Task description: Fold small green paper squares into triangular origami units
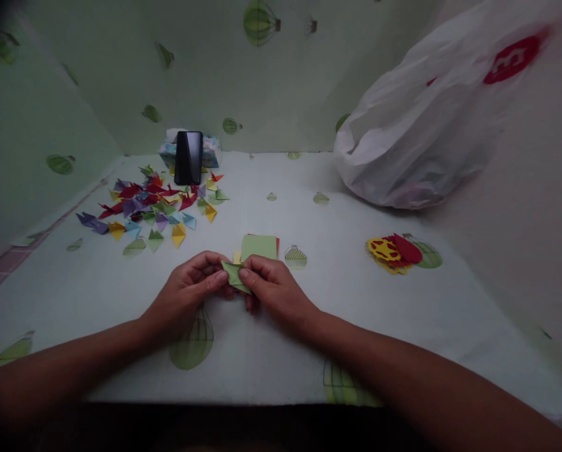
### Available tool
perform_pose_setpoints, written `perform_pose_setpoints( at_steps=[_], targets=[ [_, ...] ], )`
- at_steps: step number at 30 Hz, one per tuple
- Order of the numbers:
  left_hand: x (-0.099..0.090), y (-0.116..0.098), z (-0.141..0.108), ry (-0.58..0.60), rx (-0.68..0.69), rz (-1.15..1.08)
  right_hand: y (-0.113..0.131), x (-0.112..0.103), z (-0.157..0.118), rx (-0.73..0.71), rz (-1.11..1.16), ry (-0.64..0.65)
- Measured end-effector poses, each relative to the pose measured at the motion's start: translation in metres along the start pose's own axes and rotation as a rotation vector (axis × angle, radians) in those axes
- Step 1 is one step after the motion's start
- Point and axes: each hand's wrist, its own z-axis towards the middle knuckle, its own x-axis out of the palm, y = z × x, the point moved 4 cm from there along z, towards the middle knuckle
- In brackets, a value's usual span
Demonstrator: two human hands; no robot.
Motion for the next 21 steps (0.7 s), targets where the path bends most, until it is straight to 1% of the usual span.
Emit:
perform_pose_setpoints(
  at_steps=[4, 8, 11, 13, 15, 19, 21],
  targets=[
    [-0.002, 0.000, 0.001, 0.005, 0.032, -0.004, 0.000, 0.000, 0.000, 0.008, -0.026, 0.003],
    [-0.002, 0.000, 0.001, 0.016, 0.058, -0.016, -0.001, 0.000, 0.000, -0.010, -0.001, 0.017],
    [-0.002, 0.000, 0.001, 0.021, 0.058, -0.028, -0.002, 0.001, 0.001, -0.004, 0.003, 0.040],
    [-0.001, 0.000, 0.001, 0.023, 0.052, -0.029, -0.002, 0.001, 0.001, 0.007, -0.035, 0.032],
    [-0.001, 0.001, 0.001, 0.020, 0.047, -0.029, -0.002, 0.000, 0.001, -0.010, -0.124, -0.028],
    [0.000, 0.001, 0.001, 0.003, 0.061, -0.016, 0.005, -0.008, -0.002, -0.144, -0.377, -0.249],
    [0.000, 0.000, 0.001, -0.004, 0.073, -0.001, 0.006, -0.009, -0.003, -0.166, -0.428, -0.289]
  ],
)
